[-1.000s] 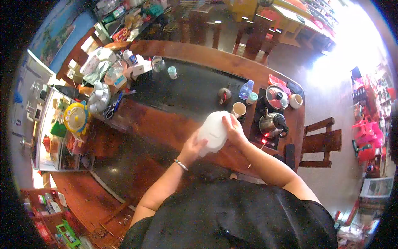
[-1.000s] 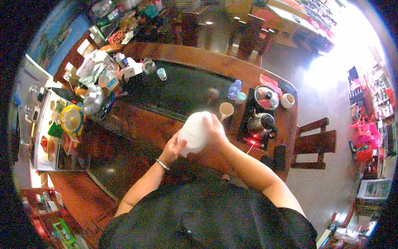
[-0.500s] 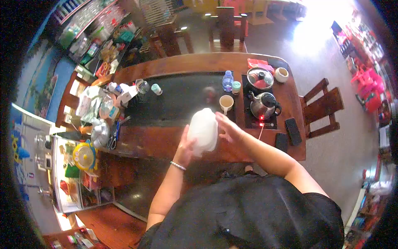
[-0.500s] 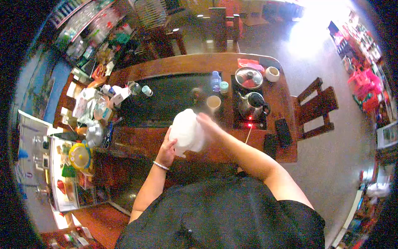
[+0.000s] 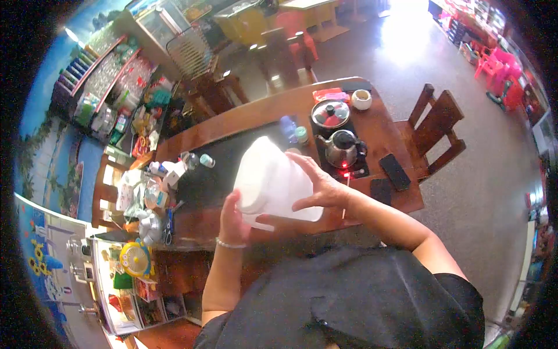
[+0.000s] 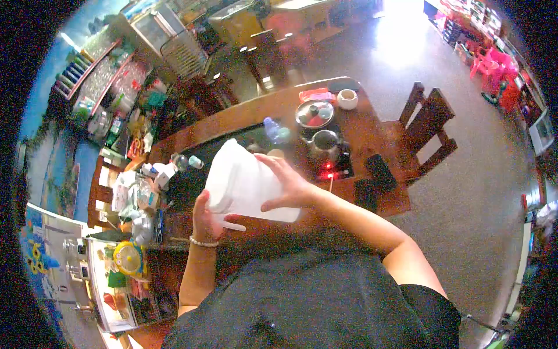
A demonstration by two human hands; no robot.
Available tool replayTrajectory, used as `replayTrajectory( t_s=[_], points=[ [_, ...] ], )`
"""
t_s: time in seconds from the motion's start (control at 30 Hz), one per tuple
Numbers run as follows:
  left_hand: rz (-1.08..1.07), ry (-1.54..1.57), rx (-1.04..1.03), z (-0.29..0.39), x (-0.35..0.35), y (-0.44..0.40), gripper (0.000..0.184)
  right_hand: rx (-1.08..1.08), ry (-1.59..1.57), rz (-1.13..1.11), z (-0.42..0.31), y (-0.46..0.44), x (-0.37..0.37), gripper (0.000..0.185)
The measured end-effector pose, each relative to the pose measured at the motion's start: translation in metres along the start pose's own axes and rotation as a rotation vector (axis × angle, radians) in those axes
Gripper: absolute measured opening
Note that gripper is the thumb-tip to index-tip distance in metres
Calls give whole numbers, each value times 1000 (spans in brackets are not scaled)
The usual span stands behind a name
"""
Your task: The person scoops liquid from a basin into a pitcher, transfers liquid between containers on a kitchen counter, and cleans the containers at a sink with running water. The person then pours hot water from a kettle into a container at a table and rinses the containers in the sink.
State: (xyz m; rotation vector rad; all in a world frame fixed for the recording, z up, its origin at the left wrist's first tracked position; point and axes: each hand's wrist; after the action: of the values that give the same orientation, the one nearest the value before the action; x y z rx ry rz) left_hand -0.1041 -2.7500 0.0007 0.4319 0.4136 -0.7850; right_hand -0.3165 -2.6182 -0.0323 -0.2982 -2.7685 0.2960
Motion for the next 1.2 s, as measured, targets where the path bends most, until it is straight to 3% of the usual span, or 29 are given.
replayTrajectory(
  t_s=[0.1,0.3,0.4,0.5,0.53,0.6,0.63,0.73,0.87,1.0,1.03,1.1,1.17,1.2],
  points=[
    [-53,-35,-59,4,-55,-7,64,-21,92,93,-34,34,49,116],
    [-369,-86,43,-34,-197,-32,73,-24,398,313,-63,145,161,125],
    [-602,-59,106,-87,-307,-48,82,-13,271,530,-67,232,222,128],
    [-766,-6,170,-146,-424,-45,89,-38,421,754,-70,321,288,128],
    [-817,46,260,-166,-452,-51,89,-51,480,846,-71,348,307,129],
    [-1223,531,593,-235,-486,-98,91,-122,426,1023,-80,399,343,127],
    [-1080,348,431,-255,-518,-84,92,-155,434,1099,-86,421,359,127],
    [-1114,78,-31,-289,-623,-16,96,-231,556,1276,-99,488,407,126],
    [-1175,-101,-307,-322,-725,23,114,-309,588,1436,-122,564,451,123],
    [-1438,79,-91,-372,-802,18,110,-234,491,1604,-128,626,489,119],
    [-1461,73,32,-389,-820,20,117,-178,489,1636,-129,639,500,117],
    [-1611,3,-148,-433,-851,20,124,-62,496,1692,-129,657,521,114],
    [-1616,-157,-232,-464,-876,36,119,-130,626,1729,-132,680,547,111],
    [-1625,-139,-162,-478,-895,37,115,-165,688,1744,-132,690,561,109]
  ],
)
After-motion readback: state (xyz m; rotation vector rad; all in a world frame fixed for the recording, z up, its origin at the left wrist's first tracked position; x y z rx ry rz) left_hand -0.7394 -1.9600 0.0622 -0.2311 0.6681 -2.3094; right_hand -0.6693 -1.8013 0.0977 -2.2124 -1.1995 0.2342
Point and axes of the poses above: each hand's wrist, its own y-axis away from the middle knuckle, its own x-axis out of the back of the hand, z = x × y, and after that the axes turned 3 degrees about -x, right-handed
